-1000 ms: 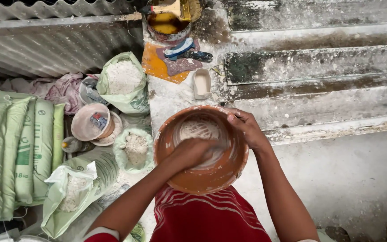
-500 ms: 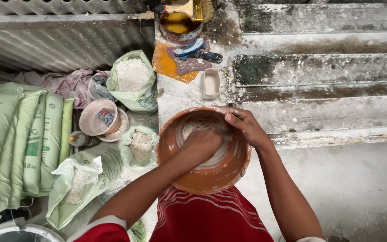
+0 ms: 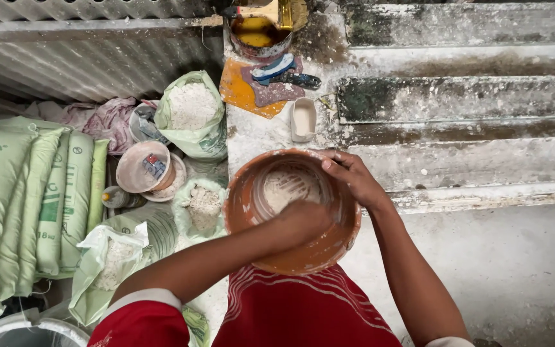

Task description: Cleaning a molding tray and mixing plaster powder in a bucket to create moldings.

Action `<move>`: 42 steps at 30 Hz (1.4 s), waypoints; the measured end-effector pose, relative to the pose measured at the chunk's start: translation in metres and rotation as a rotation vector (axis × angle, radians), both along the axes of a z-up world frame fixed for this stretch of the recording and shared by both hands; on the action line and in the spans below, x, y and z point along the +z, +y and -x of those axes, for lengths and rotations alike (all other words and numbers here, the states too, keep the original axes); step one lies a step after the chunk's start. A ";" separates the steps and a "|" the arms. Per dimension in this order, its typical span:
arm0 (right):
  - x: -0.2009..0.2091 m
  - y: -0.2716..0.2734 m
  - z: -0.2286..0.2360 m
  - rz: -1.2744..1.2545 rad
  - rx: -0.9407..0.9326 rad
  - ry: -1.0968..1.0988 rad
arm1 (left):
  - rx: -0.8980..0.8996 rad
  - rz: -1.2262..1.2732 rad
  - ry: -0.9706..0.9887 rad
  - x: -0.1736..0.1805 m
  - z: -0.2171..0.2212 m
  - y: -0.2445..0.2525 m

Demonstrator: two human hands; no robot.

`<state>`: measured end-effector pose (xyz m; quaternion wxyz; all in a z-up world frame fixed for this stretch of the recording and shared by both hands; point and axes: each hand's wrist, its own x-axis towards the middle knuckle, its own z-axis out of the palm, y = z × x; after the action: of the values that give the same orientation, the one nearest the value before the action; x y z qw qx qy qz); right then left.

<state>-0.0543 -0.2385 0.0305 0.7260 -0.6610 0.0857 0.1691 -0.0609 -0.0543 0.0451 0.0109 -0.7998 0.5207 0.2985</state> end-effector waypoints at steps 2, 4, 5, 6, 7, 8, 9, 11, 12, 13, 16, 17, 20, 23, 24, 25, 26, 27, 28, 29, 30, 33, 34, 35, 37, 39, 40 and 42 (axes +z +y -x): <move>-0.003 -0.009 0.003 0.027 -0.006 -0.023 | -0.001 0.092 0.090 -0.004 0.002 0.012; -0.008 -0.014 0.012 0.045 -0.014 -0.033 | -0.003 0.175 0.192 0.011 -0.001 0.029; -0.010 -0.018 0.016 0.082 -0.088 -0.022 | 0.100 0.255 0.358 0.028 -0.009 0.036; -0.012 -0.022 0.020 0.118 -0.163 -0.009 | 0.205 0.334 0.524 0.046 -0.018 0.044; -0.015 -0.028 0.025 0.118 -0.163 -0.009 | 0.205 0.333 0.524 0.036 -0.021 0.048; -0.019 -0.034 0.029 0.124 -0.223 -0.022 | 0.387 0.356 0.432 0.027 -0.024 0.052; -0.022 -0.040 0.033 0.130 -0.280 -0.032 | 0.568 0.376 0.338 0.017 -0.027 0.056; -0.006 -0.046 0.034 0.248 -0.256 0.122 | 0.595 0.483 0.291 0.007 -0.022 0.060; 0.003 -0.050 0.036 0.365 -0.228 0.275 | 0.620 0.592 0.241 0.002 -0.019 0.061; 0.014 -0.048 0.027 0.366 -0.233 0.282 | 0.616 0.591 0.249 0.003 -0.016 0.055; 0.026 -0.045 0.001 0.631 0.061 0.224 | 0.728 0.575 0.435 -0.003 -0.008 0.040; 0.016 -0.045 -0.007 0.648 0.121 0.079 | 0.744 0.551 0.454 -0.011 -0.007 0.035; -0.020 -0.046 -0.021 0.471 0.195 0.040 | 0.767 0.502 0.431 -0.021 -0.007 0.031; -0.003 -0.030 -0.019 0.357 0.199 0.093 | 0.919 0.427 0.517 0.006 -0.014 0.037; 0.011 -0.022 -0.014 0.434 0.182 0.048 | 1.058 0.369 0.646 0.019 -0.015 0.041; 0.015 -0.019 -0.010 0.433 0.191 0.052 | 1.067 0.369 0.651 0.016 -0.015 0.044; 0.020 -0.015 -0.006 0.367 0.123 -0.050 | 1.090 0.529 0.529 0.013 -0.015 0.046; 0.025 -0.011 -0.007 0.297 0.054 -0.161 | 1.108 0.690 0.392 0.011 -0.018 0.051; 0.003 -0.013 -0.004 0.295 0.063 -0.165 | 1.116 0.692 0.386 0.014 -0.020 0.049; -0.018 -0.017 0.002 0.269 -0.065 -0.199 | 1.177 0.678 0.447 0.015 -0.020 0.045; -0.039 -0.021 0.007 0.243 -0.194 -0.232 | 1.238 0.663 0.509 0.017 -0.020 0.042; -0.039 -0.015 0.018 0.332 -0.051 -0.337 | 1.127 0.653 0.210 -0.071 -0.017 0.022; -0.014 -0.007 0.016 0.332 -0.048 -0.334 | 1.130 0.651 0.212 -0.090 -0.015 0.018; 0.010 0.001 0.020 0.420 0.014 -0.169 | 0.993 0.721 0.160 -0.110 -0.008 0.013; 0.049 0.014 0.018 0.502 0.072 0.010 | 0.849 0.780 0.120 -0.154 0.005 0.004; 0.081 0.025 0.001 0.681 0.322 -0.153 | 0.785 0.670 0.099 -0.199 0.008 -0.005; 0.082 0.029 -0.005 0.684 0.314 -0.156 | 0.777 0.674 0.097 -0.198 0.005 -0.006; 0.082 0.039 -0.018 0.859 0.554 -0.503 | 0.736 0.605 0.069 -0.196 0.000 -0.005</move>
<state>-0.0366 -0.1998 0.1128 0.3188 -0.9146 -0.2054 0.1407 -0.0606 -0.0591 -0.1510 -0.3462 -0.8878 0.2666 0.1442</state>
